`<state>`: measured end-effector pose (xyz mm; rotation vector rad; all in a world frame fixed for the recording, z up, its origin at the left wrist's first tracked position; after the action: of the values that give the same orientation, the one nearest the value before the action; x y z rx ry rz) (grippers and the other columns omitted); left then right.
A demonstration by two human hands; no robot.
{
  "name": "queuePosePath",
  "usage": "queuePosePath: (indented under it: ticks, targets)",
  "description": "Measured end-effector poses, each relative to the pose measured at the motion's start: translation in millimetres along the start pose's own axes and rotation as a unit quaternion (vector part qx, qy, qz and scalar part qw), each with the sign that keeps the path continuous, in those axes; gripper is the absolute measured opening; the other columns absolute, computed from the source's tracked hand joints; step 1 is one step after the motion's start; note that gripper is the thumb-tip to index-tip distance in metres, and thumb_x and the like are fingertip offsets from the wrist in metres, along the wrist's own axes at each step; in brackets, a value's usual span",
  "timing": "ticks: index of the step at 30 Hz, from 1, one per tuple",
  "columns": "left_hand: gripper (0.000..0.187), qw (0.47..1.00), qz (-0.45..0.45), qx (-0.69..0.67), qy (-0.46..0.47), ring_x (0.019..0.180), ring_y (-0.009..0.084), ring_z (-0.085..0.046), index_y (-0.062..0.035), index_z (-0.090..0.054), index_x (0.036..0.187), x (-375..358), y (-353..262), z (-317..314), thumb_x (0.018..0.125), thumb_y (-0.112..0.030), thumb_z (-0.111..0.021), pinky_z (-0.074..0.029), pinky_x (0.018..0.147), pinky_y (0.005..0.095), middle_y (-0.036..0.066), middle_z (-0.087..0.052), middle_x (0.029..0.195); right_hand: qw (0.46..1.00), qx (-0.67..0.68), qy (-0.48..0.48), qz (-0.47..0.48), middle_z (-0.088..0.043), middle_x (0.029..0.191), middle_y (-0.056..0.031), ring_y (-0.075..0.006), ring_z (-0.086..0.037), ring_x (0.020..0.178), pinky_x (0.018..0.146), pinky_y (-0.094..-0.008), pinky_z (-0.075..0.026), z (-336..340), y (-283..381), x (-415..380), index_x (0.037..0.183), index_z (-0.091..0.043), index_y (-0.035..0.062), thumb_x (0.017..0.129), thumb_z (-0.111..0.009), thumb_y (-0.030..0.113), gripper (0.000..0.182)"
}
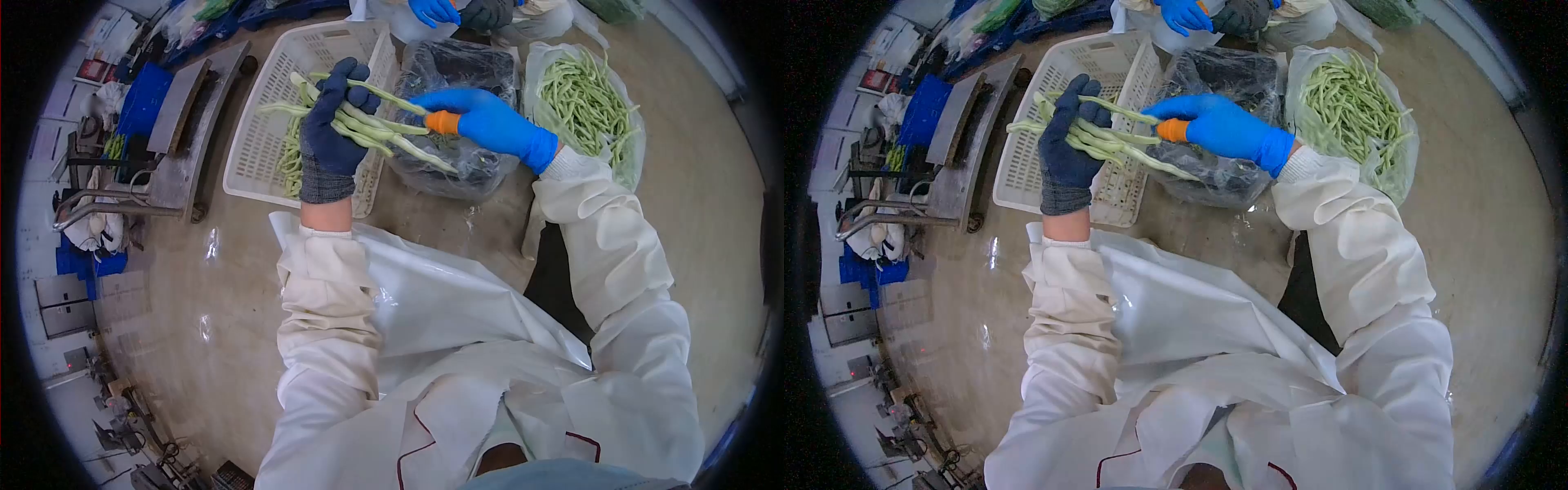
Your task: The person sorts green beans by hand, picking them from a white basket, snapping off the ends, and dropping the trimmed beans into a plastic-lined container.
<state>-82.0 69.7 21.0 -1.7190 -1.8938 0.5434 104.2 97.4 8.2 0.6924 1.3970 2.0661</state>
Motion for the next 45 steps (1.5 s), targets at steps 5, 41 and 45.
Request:
queuePosePath:
  ticks: [5, 41, 45]
  targets:
    - [0.035, 0.942, -0.165, 0.26, -0.131, 0.08, 0.0154, -0.059, 0.0017, -0.056, 0.117, -7.5, -44.1, 23.4, 0.084, -0.009, -0.06, -0.051, 0.073, 0.0289, 0.012, -0.063, 0.107, 0.985, -0.162, -0.052, -0.028, -0.067, 0.089, -0.0135, -0.0254, -0.064, 0.083, 0.076, -0.0354, -0.049, 21.9, -14.5, -3.3, 0.107, -0.066, 0.0065, 0.087, -0.061, 0.02, 0.025]
    - [0.023, 0.954, -0.088, 0.274, -0.086, 0.064, 0.0145, -0.059, 0.0026, -0.064, 0.096, -12.6, -22.9, -11.5, 0.074, 0.0, -0.069, -0.051, 0.057, 0.024, 0.01, -0.066, 0.092, 0.952, -0.269, -0.111, -0.093, -0.065, 0.086, -0.0211, -0.0337, -0.064, 0.08, 0.074, -0.0412, -0.05, 42.6, -51.9, -5.7, 0.093, -0.066, 0.0013, 0.079, -0.058, 0.017, 0.022]
    - [0.031, 0.922, -0.193, 0.29, -0.169, 0.069, 0.0188, -0.061, -0.0002, -0.058, 0.109, -21.2, -102.9, 44.6, 0.079, 0.001, -0.064, -0.052, 0.062, 0.0298, 0.012, -0.064, 0.096, 0.903, -0.38, -0.161, -0.117, -0.064, 0.09, -0.0231, -0.0403, -0.061, 0.086, 0.078, -0.0451, -0.049, 72.8, -66.1, -10.7, 0.09, -0.066, 0.0027, 0.077, -0.058, 0.015, 0.02]
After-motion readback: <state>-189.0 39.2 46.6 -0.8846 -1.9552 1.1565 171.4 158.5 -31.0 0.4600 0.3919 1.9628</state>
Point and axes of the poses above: each hand's wrist, its own x-axis towards the middle knuckle, its own z-axis out of the back of the hand, y = z × x, the point moved 7 cm from there along x, towards the middle knuckle
